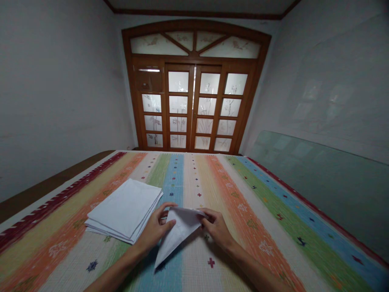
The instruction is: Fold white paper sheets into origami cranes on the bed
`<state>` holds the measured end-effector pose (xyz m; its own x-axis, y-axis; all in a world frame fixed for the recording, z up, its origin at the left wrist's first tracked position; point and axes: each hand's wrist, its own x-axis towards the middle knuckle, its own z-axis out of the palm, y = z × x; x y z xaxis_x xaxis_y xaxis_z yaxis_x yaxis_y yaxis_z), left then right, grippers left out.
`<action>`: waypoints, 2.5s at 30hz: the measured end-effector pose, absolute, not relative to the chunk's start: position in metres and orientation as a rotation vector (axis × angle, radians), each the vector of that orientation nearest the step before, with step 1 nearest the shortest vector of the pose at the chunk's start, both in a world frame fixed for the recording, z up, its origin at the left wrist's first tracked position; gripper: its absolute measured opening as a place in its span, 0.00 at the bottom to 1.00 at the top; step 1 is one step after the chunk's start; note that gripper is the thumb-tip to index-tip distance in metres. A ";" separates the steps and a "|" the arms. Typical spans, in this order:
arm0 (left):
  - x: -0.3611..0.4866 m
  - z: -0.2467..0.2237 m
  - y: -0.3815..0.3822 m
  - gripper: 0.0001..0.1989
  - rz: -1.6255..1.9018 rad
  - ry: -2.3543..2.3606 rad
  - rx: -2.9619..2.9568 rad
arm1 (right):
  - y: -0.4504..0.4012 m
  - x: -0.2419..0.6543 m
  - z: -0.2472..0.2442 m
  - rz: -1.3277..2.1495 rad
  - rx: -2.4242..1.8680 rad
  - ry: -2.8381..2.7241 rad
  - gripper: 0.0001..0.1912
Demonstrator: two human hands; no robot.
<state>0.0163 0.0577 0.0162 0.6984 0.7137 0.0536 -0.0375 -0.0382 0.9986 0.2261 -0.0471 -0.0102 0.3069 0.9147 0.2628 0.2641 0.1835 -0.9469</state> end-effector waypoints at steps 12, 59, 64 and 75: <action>0.015 0.018 0.062 0.15 0.673 0.738 1.597 | -0.057 0.231 0.000 0.534 -1.300 -1.535 0.22; -0.001 -0.013 0.053 0.29 0.194 0.401 2.962 | -0.076 0.215 -0.009 0.174 -1.401 -2.261 0.23; -0.003 -0.012 0.055 0.30 0.155 0.360 2.921 | -0.082 0.216 -0.006 0.144 -1.416 -2.293 0.21; -0.007 -0.012 0.053 0.32 0.168 0.395 2.872 | -0.089 0.223 -0.016 -0.015 -1.395 -2.212 0.19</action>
